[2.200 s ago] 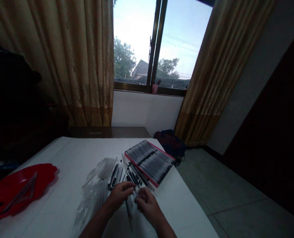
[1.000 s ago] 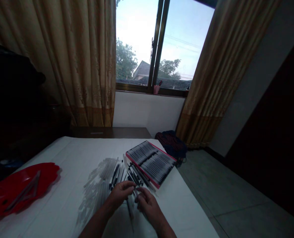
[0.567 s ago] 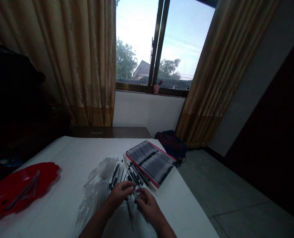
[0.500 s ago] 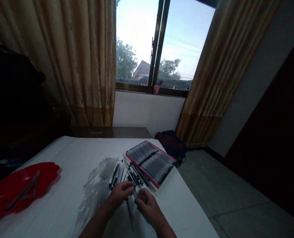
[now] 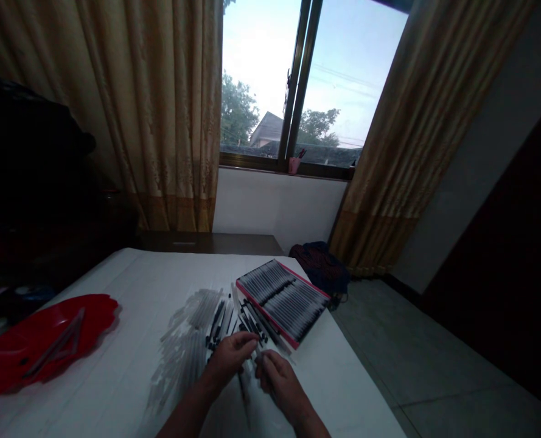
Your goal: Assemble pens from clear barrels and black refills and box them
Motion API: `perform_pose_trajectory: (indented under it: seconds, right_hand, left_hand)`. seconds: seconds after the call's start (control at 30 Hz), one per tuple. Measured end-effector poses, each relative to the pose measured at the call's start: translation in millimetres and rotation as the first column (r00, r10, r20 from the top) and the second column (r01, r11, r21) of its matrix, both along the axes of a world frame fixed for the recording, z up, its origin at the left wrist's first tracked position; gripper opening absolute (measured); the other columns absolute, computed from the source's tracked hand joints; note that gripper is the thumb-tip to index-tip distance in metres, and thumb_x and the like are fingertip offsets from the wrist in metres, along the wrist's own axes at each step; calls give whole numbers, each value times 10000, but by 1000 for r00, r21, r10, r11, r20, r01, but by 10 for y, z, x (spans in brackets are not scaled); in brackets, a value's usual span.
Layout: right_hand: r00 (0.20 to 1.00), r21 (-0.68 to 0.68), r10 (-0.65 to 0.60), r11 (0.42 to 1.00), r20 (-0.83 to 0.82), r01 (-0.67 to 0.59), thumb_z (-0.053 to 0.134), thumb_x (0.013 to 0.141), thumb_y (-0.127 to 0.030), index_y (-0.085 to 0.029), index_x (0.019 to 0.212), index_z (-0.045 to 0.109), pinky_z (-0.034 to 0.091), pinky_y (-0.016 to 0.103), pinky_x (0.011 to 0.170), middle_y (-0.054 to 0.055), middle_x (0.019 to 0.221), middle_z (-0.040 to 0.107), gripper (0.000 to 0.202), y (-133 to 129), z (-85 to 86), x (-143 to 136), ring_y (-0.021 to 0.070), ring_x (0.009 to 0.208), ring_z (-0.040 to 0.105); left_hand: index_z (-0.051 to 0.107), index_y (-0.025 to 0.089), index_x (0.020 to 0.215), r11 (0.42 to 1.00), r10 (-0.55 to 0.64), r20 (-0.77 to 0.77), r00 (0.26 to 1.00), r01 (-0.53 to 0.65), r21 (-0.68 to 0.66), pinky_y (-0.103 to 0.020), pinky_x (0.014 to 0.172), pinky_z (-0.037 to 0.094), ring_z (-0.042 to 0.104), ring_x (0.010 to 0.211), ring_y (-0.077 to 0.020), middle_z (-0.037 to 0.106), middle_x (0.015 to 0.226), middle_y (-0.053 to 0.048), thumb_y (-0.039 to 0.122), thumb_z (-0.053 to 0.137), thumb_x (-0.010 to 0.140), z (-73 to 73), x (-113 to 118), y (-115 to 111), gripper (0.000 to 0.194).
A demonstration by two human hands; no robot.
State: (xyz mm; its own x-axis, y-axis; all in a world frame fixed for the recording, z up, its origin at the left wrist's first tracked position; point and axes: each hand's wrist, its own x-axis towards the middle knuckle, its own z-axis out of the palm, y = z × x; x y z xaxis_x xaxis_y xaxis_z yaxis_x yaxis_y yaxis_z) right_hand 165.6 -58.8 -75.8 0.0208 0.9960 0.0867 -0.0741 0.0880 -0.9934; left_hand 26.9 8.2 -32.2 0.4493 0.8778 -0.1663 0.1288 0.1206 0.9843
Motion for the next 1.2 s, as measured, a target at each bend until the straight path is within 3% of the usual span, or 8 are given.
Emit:
perform_pose_trajectory:
  seconds: [0.37,0.6,0.7,0.8,0.93,1.07,1.13,1.2]
  right_hand:
    - [1000,-55,5,998,4,-5,531,792,-587,-174,780,547,282,194,417,-33,597,573,414,-21,42,0,64,423,415]
    - [998,-84,52,995,-37,-55,610,743,-565,-148,824,614,389,236,526,17,645,646,425,-43,136,7,113,523,534]
    - [989,-70,-55,996,-136,45,613,763,-542,-142,846,636,395,233,573,24,660,644,409,-35,117,50,123,601,543]
    - [951,-134,-202,976,-235,174,639,732,-559,-162,880,629,302,193,438,17,704,637,423,-36,94,96,85,510,453]
    - [914,-154,-292,954,-280,258,721,649,-535,-203,865,642,356,193,437,46,848,647,404,-82,107,163,118,610,509]
    - [877,-124,-381,925,-293,360,859,446,-437,-250,812,664,483,230,612,34,983,629,455,-98,55,220,176,826,564]
    - [848,-153,-416,909,-328,387,806,519,-501,-283,838,648,489,245,577,10,872,628,417,-81,-23,229,158,724,566]
    - [847,-170,-399,917,-351,361,722,626,-545,-295,859,631,471,251,507,-4,735,604,354,-72,-108,238,144,605,543]
  left_hand:
    - [663,158,896,997,51,-39,998,-53,-49,-206,477,362,564,701,-164,633,770,-15,521,664,536,89,-23,-7,511]
    - [638,163,1004,997,3,2,1000,-3,-78,-239,560,424,600,856,-216,671,995,-78,537,652,564,94,-45,-18,578]
    - [623,189,1047,998,27,12,1000,-26,-64,-251,588,447,581,968,-243,642,1119,-85,579,628,587,7,-85,-21,603]
    - [641,202,1012,996,84,-6,996,-84,-22,-256,578,446,592,946,-244,661,1097,-83,596,613,609,-108,-197,-57,564]
    - [647,175,999,983,179,-57,982,-176,60,-266,564,447,623,802,-219,710,926,-75,601,587,624,-113,-534,-100,571]
    - [656,197,963,924,346,-206,915,-294,244,-289,778,465,628,919,-222,710,978,-45,513,550,678,38,-1162,10,438]
    - [657,208,945,881,447,-335,829,-343,327,-288,827,446,624,958,-226,707,992,-37,480,515,703,79,-1521,88,391]
    - [660,222,905,883,445,-476,758,-285,372,-284,776,452,641,902,-225,715,928,-20,452,489,732,76,-1818,127,334]
